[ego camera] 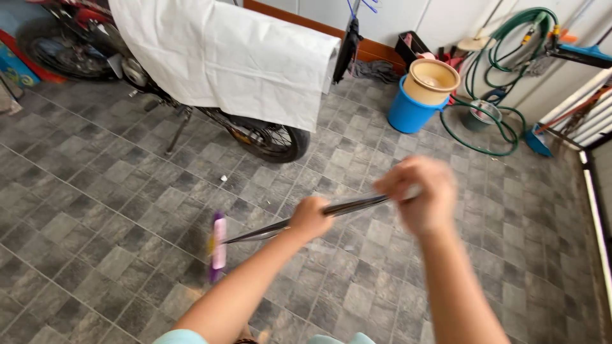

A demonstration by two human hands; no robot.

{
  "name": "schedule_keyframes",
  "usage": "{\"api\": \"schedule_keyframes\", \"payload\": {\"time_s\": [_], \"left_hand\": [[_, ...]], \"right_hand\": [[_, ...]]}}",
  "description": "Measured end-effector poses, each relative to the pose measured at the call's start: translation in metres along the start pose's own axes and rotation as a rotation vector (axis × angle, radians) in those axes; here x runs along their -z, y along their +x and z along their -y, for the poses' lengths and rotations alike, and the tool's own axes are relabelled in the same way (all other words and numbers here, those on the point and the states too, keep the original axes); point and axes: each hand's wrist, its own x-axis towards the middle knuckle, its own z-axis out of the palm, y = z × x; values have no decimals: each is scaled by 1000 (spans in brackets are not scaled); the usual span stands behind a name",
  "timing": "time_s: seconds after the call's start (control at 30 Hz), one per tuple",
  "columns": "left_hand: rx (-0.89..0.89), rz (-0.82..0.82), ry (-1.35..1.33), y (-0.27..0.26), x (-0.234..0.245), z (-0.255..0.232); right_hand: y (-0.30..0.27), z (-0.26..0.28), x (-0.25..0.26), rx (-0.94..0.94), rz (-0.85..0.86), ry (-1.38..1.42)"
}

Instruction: Organize various household items in a garage including a toy car, stroller, and cleaning tools.

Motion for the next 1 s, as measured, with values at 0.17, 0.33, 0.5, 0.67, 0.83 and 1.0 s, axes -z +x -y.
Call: {"api": "schedule_keyframes", "payload": {"time_s": [0.17,0.33,0.5,0.67,0.83,1.0], "left_hand": [[-60,154,118,-31,61,211],[44,188,64,5,81,208],[27,179,-326,69,94,78],[-255,-21,-374,99,100,82],[-316,-85,-280,122,169,130],[-82,322,40,127,215,314]], "right_hand": [[4,-179,-72,108,149,-410],[46,-164,-130,-278,47,-234],[102,-67,-182,-156,25,-512],[124,-31,-236,-132,79,-734],[144,-62,-229,53,54,-228],[165,-211,-244,-100,-91,-367]]}}
